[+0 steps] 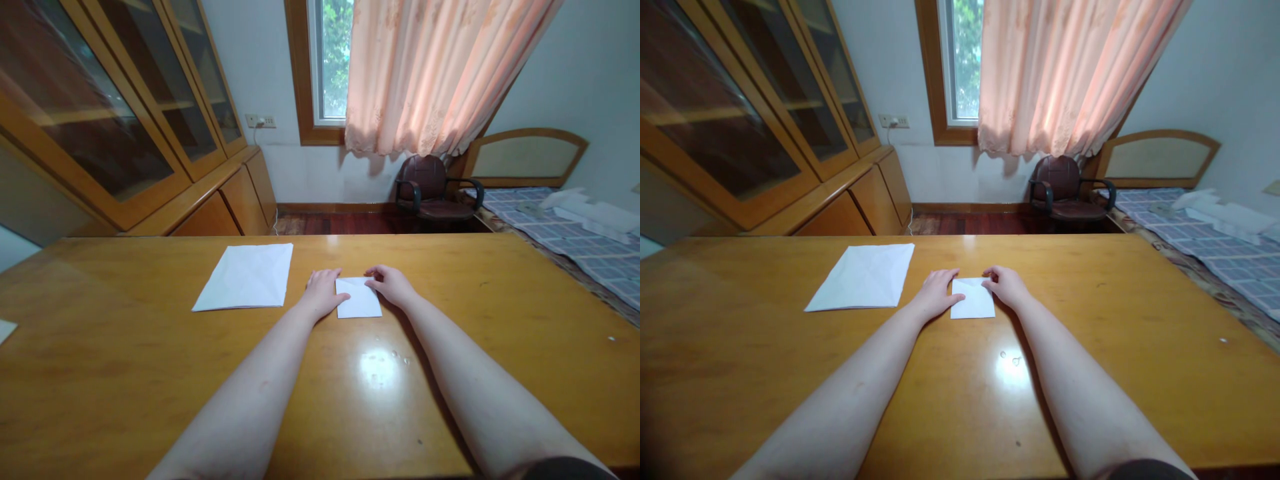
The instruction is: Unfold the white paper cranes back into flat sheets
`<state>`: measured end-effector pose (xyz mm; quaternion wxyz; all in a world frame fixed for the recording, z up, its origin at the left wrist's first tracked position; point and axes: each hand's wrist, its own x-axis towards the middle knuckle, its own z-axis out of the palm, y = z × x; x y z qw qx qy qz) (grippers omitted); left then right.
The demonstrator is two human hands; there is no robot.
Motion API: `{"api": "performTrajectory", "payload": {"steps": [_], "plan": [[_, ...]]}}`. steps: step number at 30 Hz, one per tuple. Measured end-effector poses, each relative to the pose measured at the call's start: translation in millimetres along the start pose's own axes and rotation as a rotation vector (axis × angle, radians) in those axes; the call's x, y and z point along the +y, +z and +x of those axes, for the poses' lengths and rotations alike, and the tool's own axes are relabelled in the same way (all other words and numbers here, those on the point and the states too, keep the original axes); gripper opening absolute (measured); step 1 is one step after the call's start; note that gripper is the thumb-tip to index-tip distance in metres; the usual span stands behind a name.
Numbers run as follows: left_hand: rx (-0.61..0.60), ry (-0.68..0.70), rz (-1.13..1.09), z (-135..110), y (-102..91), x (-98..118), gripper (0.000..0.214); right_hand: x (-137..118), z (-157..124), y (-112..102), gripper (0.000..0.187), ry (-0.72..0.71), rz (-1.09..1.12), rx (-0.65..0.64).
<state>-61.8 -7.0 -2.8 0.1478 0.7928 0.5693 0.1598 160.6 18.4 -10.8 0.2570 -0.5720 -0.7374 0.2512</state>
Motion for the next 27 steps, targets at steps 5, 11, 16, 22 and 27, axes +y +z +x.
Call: {"api": "performTrajectory", "payload": {"steps": [5, 11, 16, 22, 27], "plan": [[0.017, -0.030, 0.003, 1.5, -2.7, -1.0, 0.049, 0.1, -0.4, 0.5, 0.021, 0.016, 0.014, 0.009], [0.039, -0.020, 0.005, 2.6, -2.5, -2.5, 0.042, 5.8, 2.2, 4.2, 0.028, -0.020, -0.029, 0.056], [0.035, -0.038, 0.010, 3.2, -2.0, -3.1, 0.039, 3.0, 1.5, -0.2, 0.029, -0.233, -0.157, 0.092], [0.058, -0.075, 0.010, 3.5, -2.7, -2.1, 0.033, -2.2, -0.5, -0.9, 0.031, -0.433, -0.159, -0.138], [0.086, -0.123, -0.020, 3.9, -3.9, -0.6, 0.029, 1.2, 0.7, -0.3, 0.044, -0.379, -0.183, -0.170]]}}
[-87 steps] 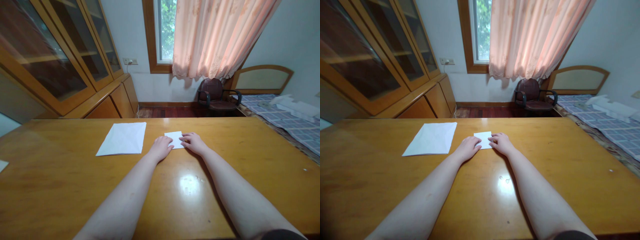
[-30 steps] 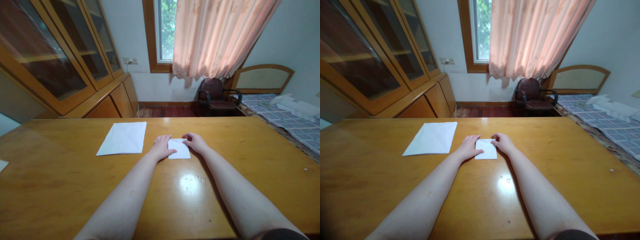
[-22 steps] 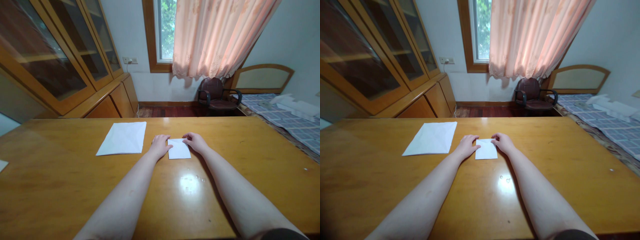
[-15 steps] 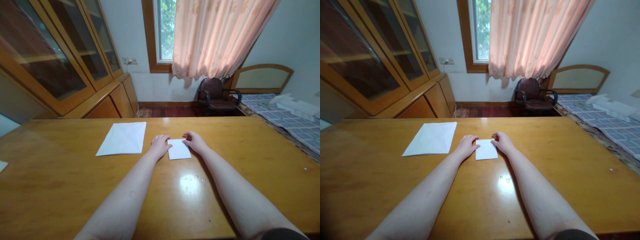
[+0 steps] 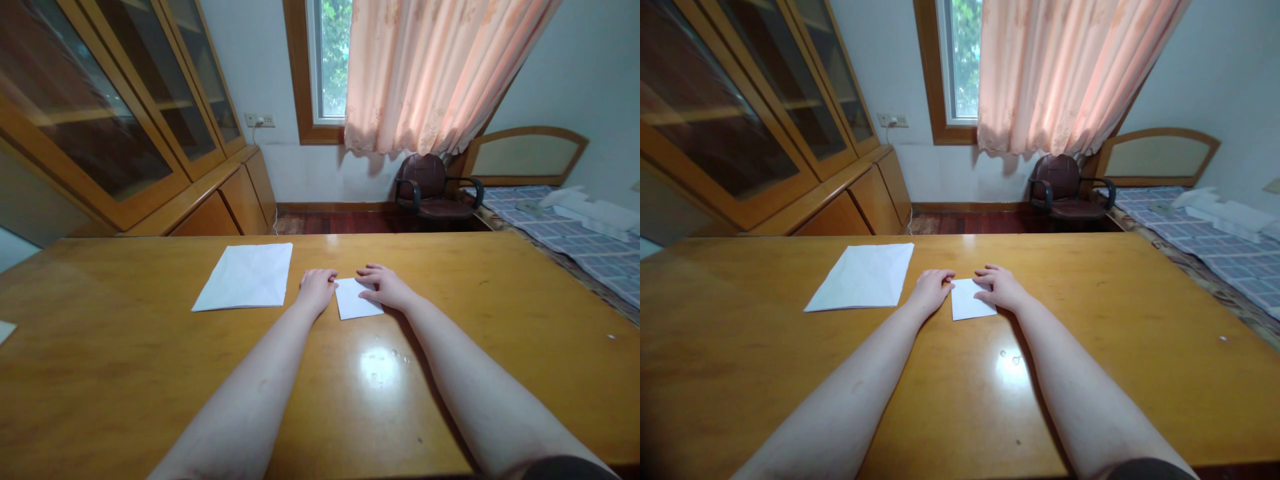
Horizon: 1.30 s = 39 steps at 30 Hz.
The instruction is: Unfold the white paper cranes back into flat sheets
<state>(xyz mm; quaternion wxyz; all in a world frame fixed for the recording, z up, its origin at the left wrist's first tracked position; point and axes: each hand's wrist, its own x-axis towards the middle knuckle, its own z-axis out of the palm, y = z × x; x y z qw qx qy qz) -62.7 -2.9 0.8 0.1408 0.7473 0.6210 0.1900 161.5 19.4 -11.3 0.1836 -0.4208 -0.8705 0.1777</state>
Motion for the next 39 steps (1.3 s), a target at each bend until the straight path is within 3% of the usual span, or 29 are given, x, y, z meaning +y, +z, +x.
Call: {"api": "performTrajectory", "payload": {"steps": [7, 12, 16, 21, 28, 39], "plan": [[0.019, -0.012, 0.022, 0.4, -1.1, -2.9, 0.027, -3.7, -0.3, -3.1, 0.046, 0.017, -0.028, -0.013], [0.111, 0.017, 0.034, -0.5, -2.5, -5.0, 0.030, -5.2, -0.5, -2.9, 0.045, 0.029, -0.018, -0.003], [0.058, 0.083, 0.088, -3.4, -2.5, -2.5, 0.024, -3.1, -0.6, -1.5, 0.046, 0.038, -0.013, 0.005], [0.011, 0.084, 0.089, -5.8, -1.9, -0.7, 0.033, -1.0, -0.7, -0.3, 0.047, 0.015, 0.005, 0.013], [-0.020, 0.112, 0.066, -6.4, -0.7, -0.8, 0.044, 0.0, -0.3, -0.4, 0.037, 0.075, 0.063, 0.150], [-0.003, 0.008, 0.039, -0.4, -0.9, -2.2, 0.014, 3.4, 0.2, 3.5, 0.029, 0.086, 0.008, 0.171]]}}
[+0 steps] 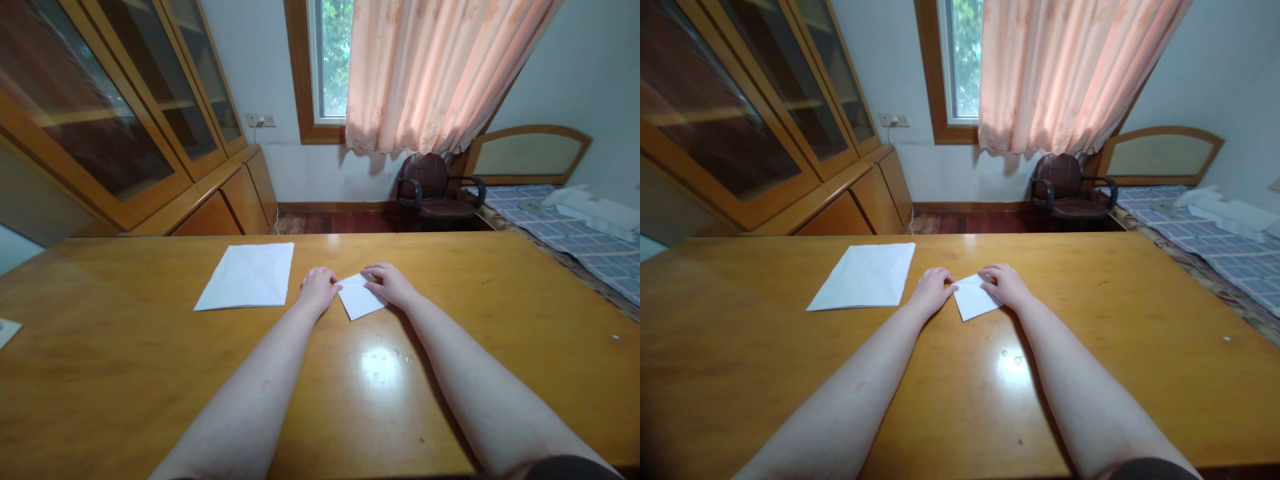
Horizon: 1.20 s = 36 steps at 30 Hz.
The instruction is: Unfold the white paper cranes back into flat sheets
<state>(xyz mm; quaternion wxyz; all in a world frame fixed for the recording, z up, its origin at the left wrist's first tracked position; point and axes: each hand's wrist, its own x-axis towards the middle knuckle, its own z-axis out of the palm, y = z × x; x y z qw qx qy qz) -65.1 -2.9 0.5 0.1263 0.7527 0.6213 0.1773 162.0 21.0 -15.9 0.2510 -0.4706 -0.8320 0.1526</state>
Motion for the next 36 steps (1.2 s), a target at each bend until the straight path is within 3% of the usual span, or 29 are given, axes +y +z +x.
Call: {"api": "performTrajectory", "payload": {"steps": [6, 14, 17, 19, 22, 24, 27, 31, 36], "plan": [[0.026, -0.030, 0.036, 1, 0.0, -1, 0.012, 2, 0, 1, 0.026, 0.010, -0.077, 0.002], [0.059, -0.050, 0.094, -1, -2.2, 1, 0.013, 2, 0, 1, 0.046, -0.021, -0.154, -0.120], [0.099, 0.024, 0.120, -5, -4.5, 8, 0.011, 4, 0, 3, 0.051, -0.021, -0.164, -0.140], [0.093, 0.137, 0.116, -9, -4.3, 13, 0.022, 4, 0, 4, 0.052, -0.018, -0.164, -0.143], [-0.061, 0.341, 0.105, -14, -0.9, 20, 0.034, 5, 1, 5, 0.051, -0.020, -0.164, -0.140], [-0.194, 0.405, 0.104, -16, 2.1, 21, 0.042, 4, 1, 4, 0.051, -0.022, -0.168, -0.142], [-0.324, 0.391, 0.095, -18, 4.5, 21, 0.058, 2, 1, 3, 0.050, -0.021, -0.181, -0.150], [-0.406, 0.363, 0.086, -20, 1.6, 22, 0.084, -1, 1, 1, 0.047, 0.022, -0.213, -0.163], [-0.454, 0.332, 0.117, -22, -0.9, 24, 0.089, -2, 0, 2, 0.042, 0.113, -0.241, -0.166]]}}
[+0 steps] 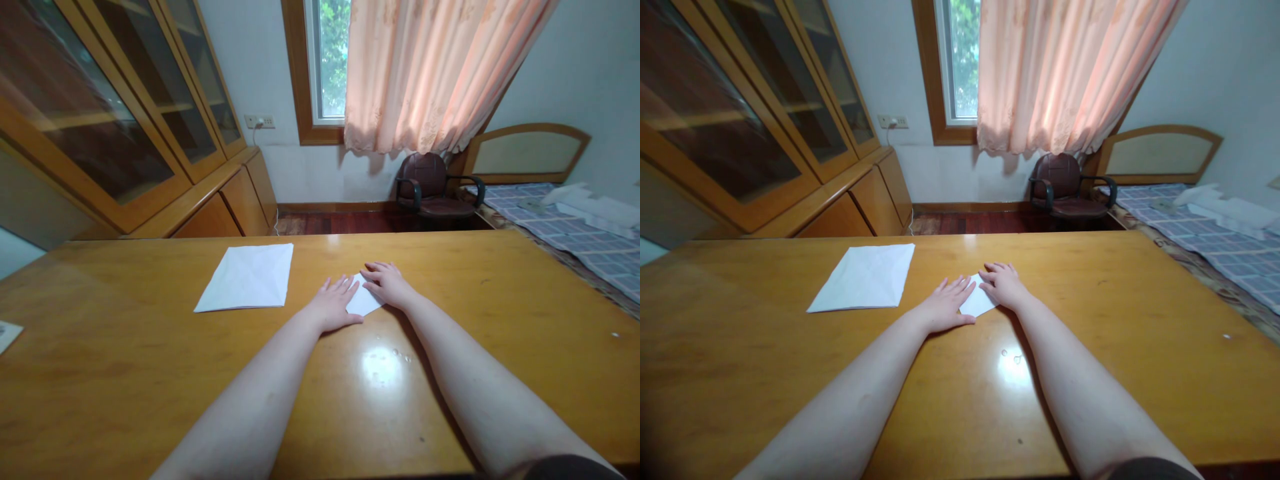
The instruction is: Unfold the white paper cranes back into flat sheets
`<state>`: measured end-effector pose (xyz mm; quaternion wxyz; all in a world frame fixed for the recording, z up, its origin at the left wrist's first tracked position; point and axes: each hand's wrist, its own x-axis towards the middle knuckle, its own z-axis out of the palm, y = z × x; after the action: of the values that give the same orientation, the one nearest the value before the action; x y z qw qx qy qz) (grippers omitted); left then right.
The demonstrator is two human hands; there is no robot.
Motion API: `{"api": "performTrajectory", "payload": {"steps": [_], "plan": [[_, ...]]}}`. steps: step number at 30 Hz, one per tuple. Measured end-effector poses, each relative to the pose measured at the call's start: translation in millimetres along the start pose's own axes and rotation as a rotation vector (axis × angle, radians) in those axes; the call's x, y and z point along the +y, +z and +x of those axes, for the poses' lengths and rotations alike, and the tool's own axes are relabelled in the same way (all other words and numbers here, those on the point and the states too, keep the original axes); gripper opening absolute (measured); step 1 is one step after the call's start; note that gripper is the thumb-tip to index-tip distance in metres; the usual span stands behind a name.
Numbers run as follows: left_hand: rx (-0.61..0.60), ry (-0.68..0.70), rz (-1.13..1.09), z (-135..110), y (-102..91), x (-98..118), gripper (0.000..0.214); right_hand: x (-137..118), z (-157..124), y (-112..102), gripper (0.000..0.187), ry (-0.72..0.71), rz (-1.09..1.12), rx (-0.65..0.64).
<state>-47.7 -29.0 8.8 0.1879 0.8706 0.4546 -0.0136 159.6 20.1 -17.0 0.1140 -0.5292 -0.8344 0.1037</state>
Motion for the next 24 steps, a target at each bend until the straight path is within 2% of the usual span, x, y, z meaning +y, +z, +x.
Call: {"api": "performTrajectory", "payload": {"steps": [6, 13, 18, 21, 24], "plan": [[0.046, -0.087, 0.030, 3, 8.1, -3, 0.068, -1, -1, 1, 0.042, 0.088, -0.040, 0.043], [0.174, -0.348, 0.036, 8, 11.7, -19, 0.082, -2, -1, -3, 0.052, 0.115, 0.017, 0.141], [0.228, -0.458, 0.048, 9, 10.7, -27, 0.082, -4, -2, -6, 0.045, 0.059, 0.028, 0.078], [0.238, -0.472, 0.047, 9, 10.1, -27, 0.081, -4, -2, -6, 0.038, 0.036, 0.010, 0.027], [0.256, -0.474, 0.043, 9, 10.1, -27, 0.081, -3, -1, -6, 0.041, 0.027, -0.005, 0.007]]}}
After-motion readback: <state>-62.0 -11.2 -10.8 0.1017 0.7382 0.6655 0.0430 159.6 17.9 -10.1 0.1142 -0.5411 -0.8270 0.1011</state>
